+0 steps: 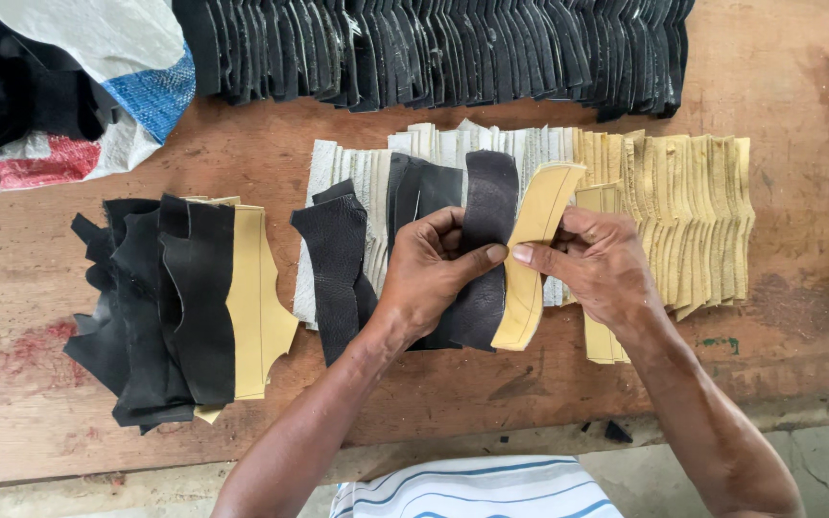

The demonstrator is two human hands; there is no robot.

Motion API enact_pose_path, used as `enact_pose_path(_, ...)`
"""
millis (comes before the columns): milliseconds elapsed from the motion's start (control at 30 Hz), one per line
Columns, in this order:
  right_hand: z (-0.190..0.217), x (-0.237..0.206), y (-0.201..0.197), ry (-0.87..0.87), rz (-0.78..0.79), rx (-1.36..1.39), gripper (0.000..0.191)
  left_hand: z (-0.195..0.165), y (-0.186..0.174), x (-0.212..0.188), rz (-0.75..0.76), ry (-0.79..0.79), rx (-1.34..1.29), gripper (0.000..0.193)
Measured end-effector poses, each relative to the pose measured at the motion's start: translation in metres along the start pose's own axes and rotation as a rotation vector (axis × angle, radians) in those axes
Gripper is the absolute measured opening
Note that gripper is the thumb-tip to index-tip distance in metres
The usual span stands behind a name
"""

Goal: The person repeatedly picks a black rubber piece and a beige cardboard template, aligns them edge-to-edge, and places the paired set aside. The process is repeated multiple times on a wooden workbench with stacks of parts and templates.

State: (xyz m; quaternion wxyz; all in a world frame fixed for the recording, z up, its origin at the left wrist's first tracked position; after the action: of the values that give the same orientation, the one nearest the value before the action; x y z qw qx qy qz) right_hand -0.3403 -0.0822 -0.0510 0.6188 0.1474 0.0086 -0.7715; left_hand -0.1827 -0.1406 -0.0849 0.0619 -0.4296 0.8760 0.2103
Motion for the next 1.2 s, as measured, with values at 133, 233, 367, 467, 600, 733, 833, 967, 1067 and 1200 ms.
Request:
enact_pose_path(133,0.0,0.0,0.0,0.07,-0.013,-0.064,0.027,-0.009,0.002,-0.002,0.0,0.051,0.13,0.029)
enact_pose_path(233,0.001,-0.001,0.0,0.164,0.008,-0.228,0.024,-0.011,0.002,-0.002,0.05,0.03,0.352,0.035)
enact_pose_path(367,0.006,-0.001,0.001,0.247,-0.007,-0.256,0.023,-0.011,-0.001,-0.001,0.068,0.006,0.208,0.041)
enact_pose_path(467,0.016,0.001,0.004,0.183,0.046,-0.257,0.021,-0.009,0.0,-0.001,0.11,-0.004,0.124,0.037)
enact_pose_path(600,0.017,0.001,0.003,0.119,0.058,-0.269,0.022,-0.002,0.001,0.001,0.09,-0.027,0.068,0.036)
enact_pose_path(733,0.011,-0.001,0.002,0.061,0.037,-0.189,0.021,0.004,0.0,0.002,0.053,-0.013,-0.054,0.032)
enact_pose_path(833,0.01,-0.001,0.004,0.001,0.04,-0.136,0.02,0.008,-0.001,0.003,0.0,-0.017,-0.107,0.031)
enact_pose_path(967,0.01,-0.002,0.005,-0.027,0.022,-0.117,0.021,0.007,-0.002,0.002,-0.028,0.004,-0.114,0.03)
enact_pose_path(1067,0.01,-0.001,0.004,-0.019,0.009,-0.162,0.021,0.005,-0.003,0.001,-0.031,0.005,-0.101,0.029)
enact_pose_path(1200,0.009,0.0,0.004,-0.001,0.019,-0.17,0.022,0.001,-0.002,0.001,-0.019,0.028,-0.009,0.029)
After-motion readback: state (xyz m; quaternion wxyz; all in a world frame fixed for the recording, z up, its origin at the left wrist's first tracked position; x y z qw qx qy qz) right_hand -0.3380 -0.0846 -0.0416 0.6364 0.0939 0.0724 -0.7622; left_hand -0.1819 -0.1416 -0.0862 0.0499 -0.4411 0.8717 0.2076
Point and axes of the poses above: each hand's wrist, its own x-axis towards the middle knuckle, its own y-axis out of the palm, z = x × y, the point moved 8 cm from there along x, towards the middle knuckle, and after that the axes turned 14 degrees about x, right-handed, at the moved point
